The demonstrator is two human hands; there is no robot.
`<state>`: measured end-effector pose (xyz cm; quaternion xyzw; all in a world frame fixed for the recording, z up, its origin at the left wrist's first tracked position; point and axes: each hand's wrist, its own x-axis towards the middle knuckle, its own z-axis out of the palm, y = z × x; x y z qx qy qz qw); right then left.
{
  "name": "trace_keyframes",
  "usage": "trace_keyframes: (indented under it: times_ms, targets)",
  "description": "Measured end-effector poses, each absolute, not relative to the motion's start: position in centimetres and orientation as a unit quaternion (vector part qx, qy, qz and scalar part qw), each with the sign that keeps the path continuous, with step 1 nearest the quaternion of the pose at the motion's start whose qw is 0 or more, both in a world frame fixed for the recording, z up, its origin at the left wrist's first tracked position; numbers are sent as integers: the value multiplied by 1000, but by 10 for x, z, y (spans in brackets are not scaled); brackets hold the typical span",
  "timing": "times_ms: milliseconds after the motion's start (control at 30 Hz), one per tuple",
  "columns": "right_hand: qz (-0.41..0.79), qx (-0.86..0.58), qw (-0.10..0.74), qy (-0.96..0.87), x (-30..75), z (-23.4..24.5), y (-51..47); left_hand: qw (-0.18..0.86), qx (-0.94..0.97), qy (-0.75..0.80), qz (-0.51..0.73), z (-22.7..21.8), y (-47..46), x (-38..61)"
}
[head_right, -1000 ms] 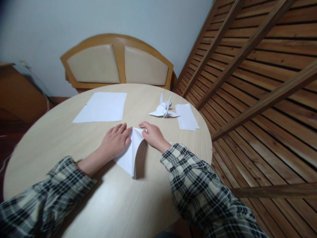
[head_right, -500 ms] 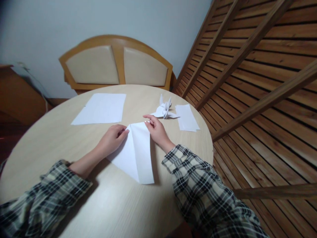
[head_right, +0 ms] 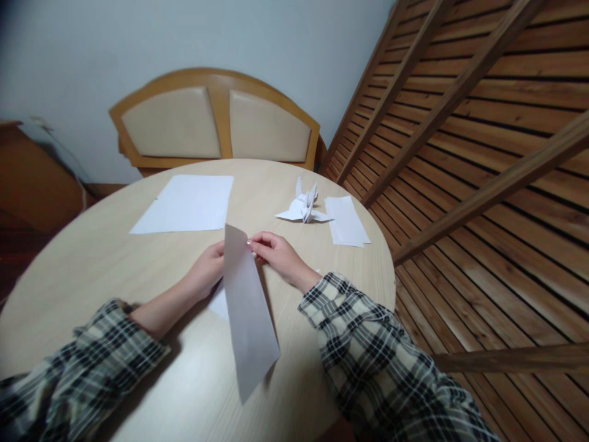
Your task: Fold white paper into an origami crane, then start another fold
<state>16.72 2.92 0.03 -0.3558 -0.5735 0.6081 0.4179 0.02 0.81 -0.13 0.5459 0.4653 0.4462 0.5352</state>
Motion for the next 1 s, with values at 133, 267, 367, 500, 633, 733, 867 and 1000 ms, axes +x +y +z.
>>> trace_keyframes:
  times_ms: [133, 267, 367, 500, 633, 733, 867, 1000]
  targets:
    - [607, -359, 427, -567, 167, 0, 29, 564, 513, 457, 458, -7, 11, 1]
    - [593, -364, 434, -572, 168, 0, 29, 634, 473, 430, 435, -3, 13, -2]
    - [550, -371, 446, -600, 170, 0, 30, 697, 423, 413, 405, 7, 15, -7]
    - [466, -392, 458, -647, 172, -2, 30, 748, 392, 397, 360, 20, 16, -15]
    - [425, -409, 463, -661, 173, -1, 30, 703, 452, 435, 335, 21, 12, -17]
    - [427, -411, 473, -652, 173, 0, 31, 641, 487, 483, 344, 15, 9, -14]
    - [496, -392, 476, -611, 171, -1, 32, 610, 489, 491, 384, 7, 9, -11]
    - [534, -385, 477, -582, 170, -2, 31, 583, 509, 491, 401, 3, 10, -11]
